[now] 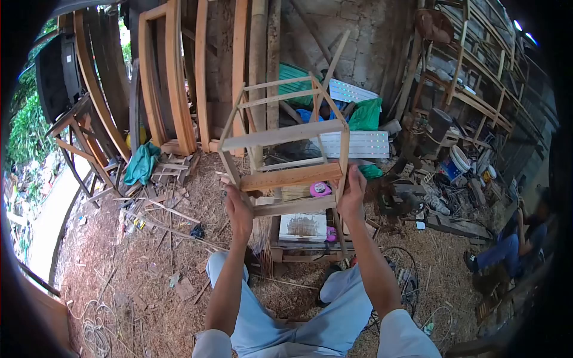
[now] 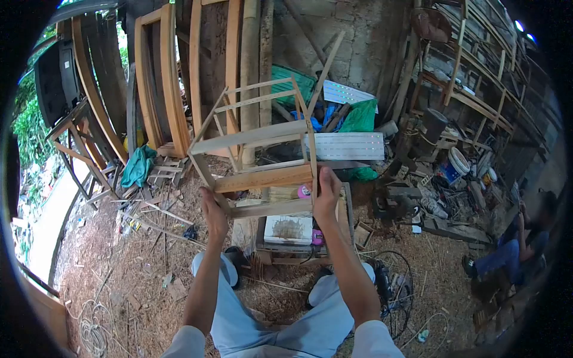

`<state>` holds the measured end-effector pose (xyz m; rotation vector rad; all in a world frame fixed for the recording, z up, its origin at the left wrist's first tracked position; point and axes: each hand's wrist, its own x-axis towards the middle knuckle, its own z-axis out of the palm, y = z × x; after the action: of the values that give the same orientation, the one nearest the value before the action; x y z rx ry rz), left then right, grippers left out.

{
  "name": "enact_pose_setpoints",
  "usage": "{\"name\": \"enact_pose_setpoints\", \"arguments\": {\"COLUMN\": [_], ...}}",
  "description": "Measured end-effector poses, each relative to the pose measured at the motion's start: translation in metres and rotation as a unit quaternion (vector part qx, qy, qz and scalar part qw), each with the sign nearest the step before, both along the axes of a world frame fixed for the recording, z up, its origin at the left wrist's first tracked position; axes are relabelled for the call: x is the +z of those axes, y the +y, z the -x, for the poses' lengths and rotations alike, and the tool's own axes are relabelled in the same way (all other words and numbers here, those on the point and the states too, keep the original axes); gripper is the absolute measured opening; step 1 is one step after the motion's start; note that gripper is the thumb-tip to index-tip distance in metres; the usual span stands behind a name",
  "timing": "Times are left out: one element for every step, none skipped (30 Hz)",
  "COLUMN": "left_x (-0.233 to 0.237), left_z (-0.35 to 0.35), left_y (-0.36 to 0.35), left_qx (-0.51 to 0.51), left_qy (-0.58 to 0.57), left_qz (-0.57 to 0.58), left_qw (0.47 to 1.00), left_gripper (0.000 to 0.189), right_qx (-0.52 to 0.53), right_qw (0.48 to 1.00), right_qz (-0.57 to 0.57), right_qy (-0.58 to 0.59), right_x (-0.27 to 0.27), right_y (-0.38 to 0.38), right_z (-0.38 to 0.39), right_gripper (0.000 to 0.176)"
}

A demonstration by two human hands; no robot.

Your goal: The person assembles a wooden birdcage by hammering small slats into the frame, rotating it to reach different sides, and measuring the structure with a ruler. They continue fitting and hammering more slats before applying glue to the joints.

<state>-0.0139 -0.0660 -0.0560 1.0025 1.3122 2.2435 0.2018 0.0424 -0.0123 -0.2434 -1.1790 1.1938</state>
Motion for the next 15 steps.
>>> {"name": "enact_pose_setpoints", "arguments": {"left_x": [0.004,0.009,0.014,0.019,0.021,0.019,0.015,0.012,0.011,0.011,0.011,0.016,0.022,0.027,0.029], "left_z": [0.000,-0.006,-0.008,-0.007,-0.006,-0.006,-0.006,-0.007,-0.007,-0.008,-0.011,-0.015,-0.020,-0.022,-0.021], "left_y": [-0.001,0.006,0.002,-0.003,-0.006,-0.006,-0.006,-0.007,-0.008,-0.008,-0.008,-0.009,-0.012,-0.015,-0.019], "left_qx": [-0.009,0.016,0.013,-0.016,-0.043,-0.040,-0.046,-0.053,-0.051,-0.053,-0.055,-0.055,-0.043,-0.031,-0.030], "left_qy": [-0.004,0.049,0.047,0.044,0.041,0.041,0.030,0.018,0.018,0.002,-0.014,-0.015,-0.045,-0.075,-0.076], "left_qz": [-0.004,-0.085,-0.085,-0.069,-0.053,-0.055,-0.078,-0.099,-0.098,-0.119,-0.140,-0.142,-0.160,-0.177,-0.178], "left_qw": [1.000,0.995,0.995,0.997,0.997,0.997,0.995,0.994,0.994,0.991,0.989,0.988,0.985,0.981,0.981], "left_gripper": [0.057,0.050,0.050,0.046,0.041,0.041,0.041,0.040,0.040,0.040,0.040,0.040,0.042,0.045,0.045], "right_qx": [-0.006,0.007,0.022,0.038,0.040,0.035,0.031,0.034,0.008,-0.019,-0.019,-0.045,-0.070,-0.069,-0.085], "right_qw": [1.000,1.000,1.000,0.999,0.999,0.999,0.999,0.999,1.000,0.999,0.999,0.995,0.990,0.990,0.988], "right_qz": [0.000,0.002,0.005,0.009,0.009,0.002,-0.005,-0.004,-0.024,-0.045,-0.044,-0.076,-0.108,-0.110,-0.113], "right_qy": [0.003,0.004,0.004,0.018,0.017,0.016,0.015,0.014,0.000,-0.013,-0.014,-0.038,-0.061,-0.061,-0.063], "right_x": [0.002,0.003,0.004,0.006,0.002,-0.002,-0.005,-0.009,-0.006,-0.004,-0.001,0.004,0.007,0.008,0.008], "right_y": [-0.001,-0.002,-0.003,-0.004,-0.004,-0.005,-0.005,-0.005,-0.010,-0.015,-0.021,-0.025,-0.027,-0.028,-0.028], "right_z": [0.000,-0.001,-0.003,-0.005,-0.006,-0.007,-0.007,-0.006,-0.006,-0.006,-0.007,-0.007,-0.006,-0.006,-0.006], "right_gripper": [0.050,0.048,0.046,0.046,0.046,0.046,0.046,0.046,0.047,0.047,0.047,0.048,0.048,0.048,0.048]}}
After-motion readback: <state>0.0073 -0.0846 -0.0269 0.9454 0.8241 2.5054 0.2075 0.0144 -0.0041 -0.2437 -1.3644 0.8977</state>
